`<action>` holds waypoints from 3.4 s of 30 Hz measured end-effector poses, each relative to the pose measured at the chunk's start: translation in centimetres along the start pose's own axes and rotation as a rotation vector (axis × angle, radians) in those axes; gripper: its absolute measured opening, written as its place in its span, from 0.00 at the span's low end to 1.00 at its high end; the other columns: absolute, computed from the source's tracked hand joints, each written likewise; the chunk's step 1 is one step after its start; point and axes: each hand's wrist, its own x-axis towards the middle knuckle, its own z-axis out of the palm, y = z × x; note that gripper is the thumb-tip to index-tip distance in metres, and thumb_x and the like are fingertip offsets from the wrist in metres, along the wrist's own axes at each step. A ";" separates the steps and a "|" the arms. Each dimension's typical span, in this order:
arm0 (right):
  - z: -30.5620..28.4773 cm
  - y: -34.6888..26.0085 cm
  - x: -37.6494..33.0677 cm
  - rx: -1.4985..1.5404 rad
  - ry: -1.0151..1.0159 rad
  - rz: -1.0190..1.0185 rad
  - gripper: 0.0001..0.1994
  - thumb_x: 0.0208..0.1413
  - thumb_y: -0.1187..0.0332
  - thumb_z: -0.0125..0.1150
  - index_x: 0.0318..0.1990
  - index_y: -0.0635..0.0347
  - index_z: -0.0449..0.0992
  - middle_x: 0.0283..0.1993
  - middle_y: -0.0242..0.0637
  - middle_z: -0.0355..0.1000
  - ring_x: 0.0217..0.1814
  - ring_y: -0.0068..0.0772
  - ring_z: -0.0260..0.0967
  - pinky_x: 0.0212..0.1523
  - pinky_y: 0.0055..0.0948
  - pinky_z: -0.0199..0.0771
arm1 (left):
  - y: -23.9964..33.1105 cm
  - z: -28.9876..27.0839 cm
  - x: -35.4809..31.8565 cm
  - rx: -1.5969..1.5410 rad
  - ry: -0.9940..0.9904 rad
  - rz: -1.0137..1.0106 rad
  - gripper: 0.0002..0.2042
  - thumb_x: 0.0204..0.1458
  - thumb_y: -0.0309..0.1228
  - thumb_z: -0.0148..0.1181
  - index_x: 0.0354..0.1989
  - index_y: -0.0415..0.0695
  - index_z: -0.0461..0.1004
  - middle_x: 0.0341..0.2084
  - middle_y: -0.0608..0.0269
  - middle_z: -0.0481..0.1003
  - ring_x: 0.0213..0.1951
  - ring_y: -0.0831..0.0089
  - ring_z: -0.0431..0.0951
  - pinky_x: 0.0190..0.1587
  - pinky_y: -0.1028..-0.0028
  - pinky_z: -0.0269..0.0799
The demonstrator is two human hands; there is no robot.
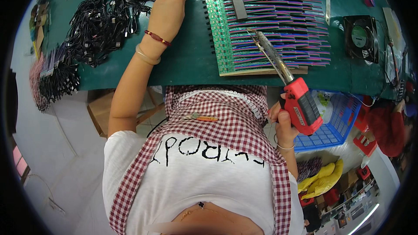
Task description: The person solders wires and electronic components onto green circuit boards with a soldering iron.
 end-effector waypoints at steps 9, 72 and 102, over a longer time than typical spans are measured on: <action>1.8 -0.6 2.0 0.041 -0.043 -0.097 0.24 0.55 0.55 0.52 0.48 0.69 0.59 0.16 0.32 0.58 0.15 0.22 0.54 0.18 0.21 0.57 | 0.2 -0.4 -0.2 -0.284 0.134 0.021 0.03 0.48 0.23 0.53 0.31 0.39 0.72 0.26 0.59 0.68 0.31 0.63 0.69 0.31 0.70 0.67; -1.9 -0.7 -2.5 -0.150 -0.111 0.313 0.16 0.49 0.58 0.62 0.33 0.64 0.72 0.25 0.31 0.68 0.25 0.22 0.64 0.27 0.22 0.65 | 5.4 -3.6 -5.3 -1.382 -0.924 -0.735 0.07 0.51 0.27 0.53 0.24 0.38 0.67 0.18 0.64 0.73 0.17 0.84 0.70 0.18 0.86 0.63; -3.0 1.2 -3.3 -0.436 -0.194 0.228 0.13 0.49 0.60 0.61 0.28 0.61 0.74 0.24 0.34 0.70 0.26 0.31 0.67 0.29 0.27 0.66 | 5.5 -3.3 -5.5 -1.401 -0.922 -0.738 0.07 0.51 0.28 0.54 0.24 0.39 0.67 0.17 0.64 0.73 0.17 0.84 0.70 0.18 0.86 0.63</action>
